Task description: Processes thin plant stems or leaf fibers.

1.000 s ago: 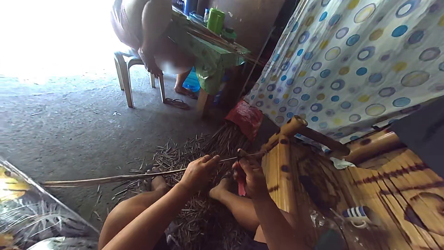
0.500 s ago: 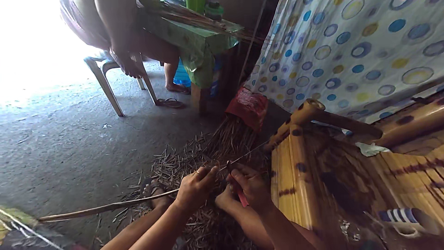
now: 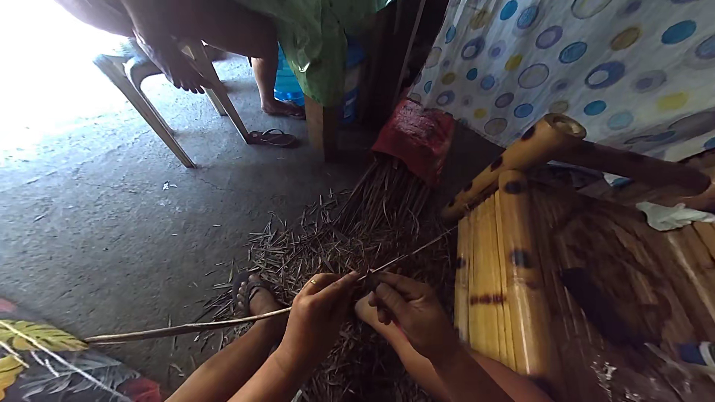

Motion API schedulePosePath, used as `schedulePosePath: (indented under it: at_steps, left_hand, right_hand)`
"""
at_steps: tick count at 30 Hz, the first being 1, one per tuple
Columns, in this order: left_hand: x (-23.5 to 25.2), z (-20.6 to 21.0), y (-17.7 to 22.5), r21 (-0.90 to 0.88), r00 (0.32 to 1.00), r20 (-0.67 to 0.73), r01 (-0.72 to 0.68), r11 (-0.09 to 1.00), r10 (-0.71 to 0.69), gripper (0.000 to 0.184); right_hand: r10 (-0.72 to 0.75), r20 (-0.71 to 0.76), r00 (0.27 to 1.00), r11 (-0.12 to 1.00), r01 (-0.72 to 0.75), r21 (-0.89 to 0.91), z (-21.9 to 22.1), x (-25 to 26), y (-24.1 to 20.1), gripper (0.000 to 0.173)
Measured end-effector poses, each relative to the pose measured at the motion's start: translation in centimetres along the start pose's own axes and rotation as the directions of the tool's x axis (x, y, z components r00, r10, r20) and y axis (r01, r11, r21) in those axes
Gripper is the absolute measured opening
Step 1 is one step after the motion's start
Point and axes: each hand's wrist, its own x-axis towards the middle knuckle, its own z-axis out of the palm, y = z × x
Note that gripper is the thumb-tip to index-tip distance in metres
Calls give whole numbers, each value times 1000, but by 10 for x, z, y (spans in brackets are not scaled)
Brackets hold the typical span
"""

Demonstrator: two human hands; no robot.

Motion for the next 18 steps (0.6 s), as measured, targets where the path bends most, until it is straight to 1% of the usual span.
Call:
schedulePosePath:
  at_steps: [3,5,7,10,15,18]
  left_hand:
    - [-3,-4,-4,183,987,5,-160,970,162,24]
    - [-3,-7,-7,253,963,1,-262,931,271,25]
    - [-3,-8,-9,289,945,-11,-310,906,327,24]
    - [-3,-7,-6,263,946,-22,-307,915,324,24]
    - [0,-6,2,208,968,-34,-238,949,250,22]
    - [0,-8,0,192,976,-31,-207,959,216,22]
  right_hand:
    - [-21,-6,1000,1000,21,1,1,-1,1,26]
    - [-29,-6,1000,1000,29,4,2,-4,1,26]
    - [-16,8,1000,999,16,38,4,-5,1,26]
    - [-42,-20,999,999,43,21,2,-5,-1,26]
    - [-87,-103,991,996,86,-19,-8,2,-12,25]
    - [-69,-257,964,998,68,-13,-14,8,-19,28]
